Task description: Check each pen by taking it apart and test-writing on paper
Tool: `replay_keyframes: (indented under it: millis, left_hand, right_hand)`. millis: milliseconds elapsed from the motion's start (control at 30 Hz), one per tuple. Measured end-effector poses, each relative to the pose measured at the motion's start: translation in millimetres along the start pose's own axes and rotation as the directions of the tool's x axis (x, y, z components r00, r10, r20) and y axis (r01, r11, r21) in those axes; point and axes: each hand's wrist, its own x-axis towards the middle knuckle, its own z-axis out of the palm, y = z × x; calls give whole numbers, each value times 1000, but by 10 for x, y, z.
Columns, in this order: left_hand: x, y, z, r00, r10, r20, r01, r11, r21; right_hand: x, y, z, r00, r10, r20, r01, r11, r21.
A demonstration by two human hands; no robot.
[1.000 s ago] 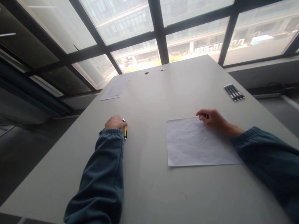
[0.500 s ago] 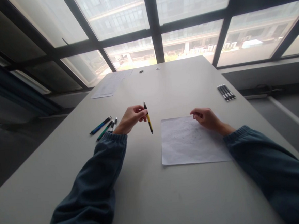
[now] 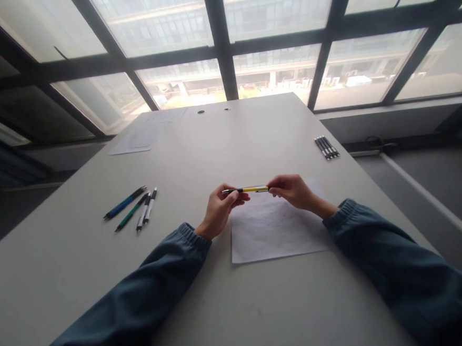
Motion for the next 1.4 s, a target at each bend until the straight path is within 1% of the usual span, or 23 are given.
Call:
replay_keyframes:
  millis: [133,200,267,367,500,667,867,1000,1200,1400]
  left_hand:
    - [83,-73,-86,990,127,-64,-110,969,223]
    - [141,-118,-147,979,180,-91,-150,952,267]
    - [187,-160,-200,972,211,-98,-175,941,289]
    - [217,-197,-243,963,242,-115,-194,926,323]
    - [215,-198,-250,951,280,-131,-214,902,376]
    - [213,-183,-248,944,300,-134,-227,891,394]
    - [199,-151,-257,937,328,-124,-221,827,516]
    - [212,-158,-263,924,359,-128,-240,810,536]
    - [240,-198,-273,912,383,-145,-267,825,497]
    - [233,-188,-278,911,401,-96,-312,821,478]
  right_hand:
    - [26,77,-24,990,26,-140,-25,1000,8]
    - [36,93,-37,984,28,-174,-27,1000,11]
    - [42,101,-38,983,23,-180,-21,1000,14]
    - [44,112,-25,982,37,-185,-31,999,34]
    - [47,121,-12,968,70,-240,-48,994,98]
    - [49,121,-16,959,74,-273,-50,994,96]
    - [49,148,-22,954,67,-293,-35,993,113]
    - [52,165,-27,955,68,-290,-34,992,119]
    - [55,208,-30,955,59,-290,-33,995,93]
    - [48,202,-32,954,53,-295,-33,997,72]
